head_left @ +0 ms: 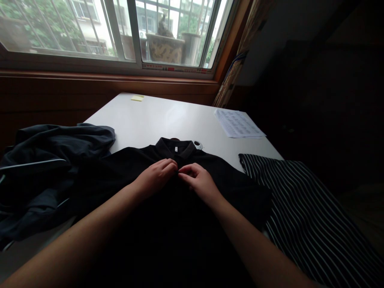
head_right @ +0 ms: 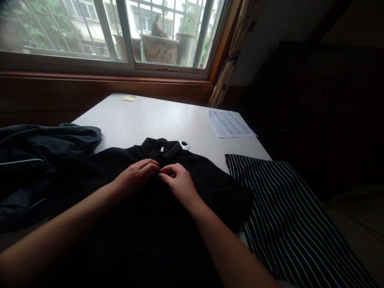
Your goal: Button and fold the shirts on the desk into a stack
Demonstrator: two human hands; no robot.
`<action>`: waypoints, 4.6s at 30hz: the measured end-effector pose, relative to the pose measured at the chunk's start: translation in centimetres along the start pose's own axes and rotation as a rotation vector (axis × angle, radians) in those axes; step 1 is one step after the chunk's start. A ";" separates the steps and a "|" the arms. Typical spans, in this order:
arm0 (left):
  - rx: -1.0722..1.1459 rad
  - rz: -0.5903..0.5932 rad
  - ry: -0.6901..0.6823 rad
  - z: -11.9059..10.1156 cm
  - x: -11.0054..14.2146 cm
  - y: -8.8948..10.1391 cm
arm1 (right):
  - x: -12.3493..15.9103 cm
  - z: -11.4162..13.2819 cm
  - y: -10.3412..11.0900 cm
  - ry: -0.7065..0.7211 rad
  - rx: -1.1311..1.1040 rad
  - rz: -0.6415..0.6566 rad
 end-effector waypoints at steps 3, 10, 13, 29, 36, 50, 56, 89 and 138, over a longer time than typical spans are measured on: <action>0.026 -0.032 0.005 0.0 0.0 0.1 | 0.0 -0.1 0.0 0.086 -0.011 -0.026; 0.076 -0.139 0.013 -0.2 0.2 0.4 | 0.3 0.7 0.0 0.204 -0.099 -0.059; 0.075 -0.182 -0.001 -0.4 0.3 0.5 | 0.5 1.3 0.2 0.291 -0.033 -0.083; 0.049 -0.244 -0.024 -0.3 0.6 0.3 | 1.0 2.0 0.4 0.455 0.137 -0.096; 0.052 -0.149 -0.026 -0.1 0.5 0.3 | 0.8 1.7 0.3 0.402 0.100 -0.083; -0.001 -0.130 -0.038 -0.7 0.3 0.6 | 1.1 2.0 0.1 0.349 -0.007 -0.110; 0.105 -0.145 -0.031 -0.3 0.4 0.6 | 1.1 1.7 -0.2 0.237 -0.158 -0.088; -0.209 -0.201 -0.086 0.0 0.7 0.8 | 0.8 0.5 -0.1 0.230 -0.044 -0.048; 0.339 -0.145 0.190 1.2 0.1 -0.2 | 0.2 -0.7 -0.5 0.095 -0.074 -0.046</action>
Point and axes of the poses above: each hand's wrist, its own x-axis away from the middle knuckle, its own y-axis out of the back of the hand, z = x × y, the point moved 1 cm from there along -x, towards the middle knuckle, and after that the axes turned 4 degrees about x, right-handed, at the moved point
